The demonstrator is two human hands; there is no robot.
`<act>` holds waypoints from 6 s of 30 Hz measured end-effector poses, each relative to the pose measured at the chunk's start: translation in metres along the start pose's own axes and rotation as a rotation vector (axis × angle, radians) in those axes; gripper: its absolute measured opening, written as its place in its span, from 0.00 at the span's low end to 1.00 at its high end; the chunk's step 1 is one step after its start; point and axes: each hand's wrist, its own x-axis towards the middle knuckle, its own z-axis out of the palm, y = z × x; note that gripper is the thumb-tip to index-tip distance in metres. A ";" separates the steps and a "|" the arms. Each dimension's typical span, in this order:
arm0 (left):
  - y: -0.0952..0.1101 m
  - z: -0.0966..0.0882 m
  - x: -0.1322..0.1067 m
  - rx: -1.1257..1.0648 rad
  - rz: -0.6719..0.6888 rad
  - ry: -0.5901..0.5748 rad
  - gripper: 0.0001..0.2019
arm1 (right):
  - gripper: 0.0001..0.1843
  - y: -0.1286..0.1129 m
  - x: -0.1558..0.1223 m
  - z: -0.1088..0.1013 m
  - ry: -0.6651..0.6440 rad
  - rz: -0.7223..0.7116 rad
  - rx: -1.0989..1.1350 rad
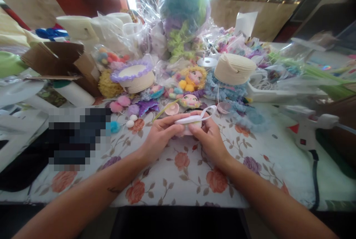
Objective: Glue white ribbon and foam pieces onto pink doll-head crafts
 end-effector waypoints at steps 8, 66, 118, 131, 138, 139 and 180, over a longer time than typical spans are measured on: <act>0.004 0.003 -0.002 -0.010 -0.009 -0.050 0.13 | 0.15 0.002 -0.001 -0.002 0.008 -0.016 -0.095; 0.002 0.001 -0.001 -0.041 -0.033 -0.079 0.16 | 0.19 0.006 0.009 -0.009 -0.091 0.057 0.130; 0.004 0.005 -0.005 -0.099 -0.025 0.023 0.17 | 0.19 0.003 0.006 -0.008 -0.138 -0.022 0.028; 0.005 0.000 -0.005 -0.089 -0.057 0.026 0.16 | 0.18 0.002 0.006 -0.008 -0.160 -0.026 0.065; 0.002 -0.001 0.001 -0.146 -0.051 -0.046 0.17 | 0.20 0.003 0.006 -0.008 -0.143 -0.007 0.062; 0.002 -0.001 0.001 -0.155 -0.065 -0.045 0.18 | 0.20 0.004 0.006 -0.008 -0.147 -0.028 0.046; 0.008 -0.008 0.015 -0.562 -0.247 0.139 0.14 | 0.23 0.003 0.013 -0.012 -0.022 -0.063 0.052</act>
